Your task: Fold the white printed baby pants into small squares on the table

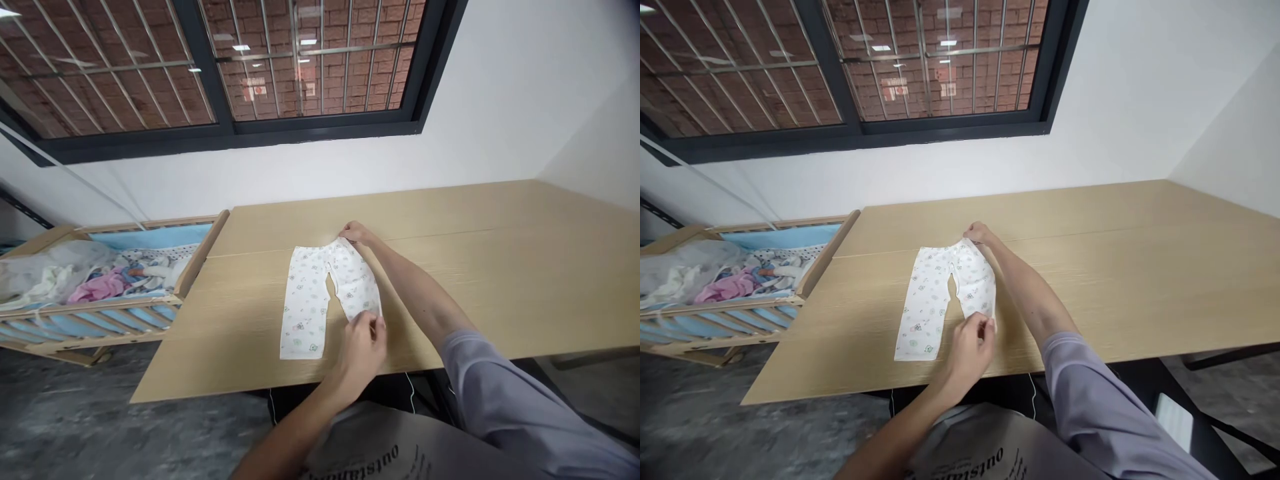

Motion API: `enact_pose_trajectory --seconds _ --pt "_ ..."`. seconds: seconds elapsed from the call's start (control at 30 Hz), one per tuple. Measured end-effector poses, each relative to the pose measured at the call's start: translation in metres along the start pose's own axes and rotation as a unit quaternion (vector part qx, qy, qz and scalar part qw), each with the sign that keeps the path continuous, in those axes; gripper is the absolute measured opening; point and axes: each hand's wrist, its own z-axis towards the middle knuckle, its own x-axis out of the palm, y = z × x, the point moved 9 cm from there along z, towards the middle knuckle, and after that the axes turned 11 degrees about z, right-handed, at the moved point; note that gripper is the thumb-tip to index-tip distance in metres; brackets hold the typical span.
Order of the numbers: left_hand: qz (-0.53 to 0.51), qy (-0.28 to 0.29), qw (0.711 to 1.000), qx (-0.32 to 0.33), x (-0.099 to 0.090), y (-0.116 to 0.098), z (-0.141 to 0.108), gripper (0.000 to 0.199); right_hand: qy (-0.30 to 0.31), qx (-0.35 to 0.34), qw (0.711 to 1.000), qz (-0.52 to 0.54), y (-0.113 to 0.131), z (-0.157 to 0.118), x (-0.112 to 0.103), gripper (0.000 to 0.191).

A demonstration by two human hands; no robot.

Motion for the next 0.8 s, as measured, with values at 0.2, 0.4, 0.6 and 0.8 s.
enact_pose_trajectory --seconds 0.2,0.4,0.6,0.8 --pt "-0.172 -0.090 0.976 -0.102 -0.059 0.053 -0.037 0.036 0.018 0.037 0.997 0.058 0.046 0.000 0.039 0.013" --pt "-0.226 -0.127 0.945 -0.198 -0.087 0.102 -0.081 0.044 0.006 0.080 0.991 0.107 0.063 -0.005 0.100 0.010" --pt "-0.238 -0.149 0.918 -0.281 -0.095 0.136 -0.103 0.056 -0.020 0.111 0.989 0.096 0.060 -0.004 0.145 0.010" --pt "-0.237 -0.127 0.909 -0.320 -0.085 0.155 -0.116 0.062 -0.021 0.121 0.989 0.079 0.051 -0.001 0.169 0.009"
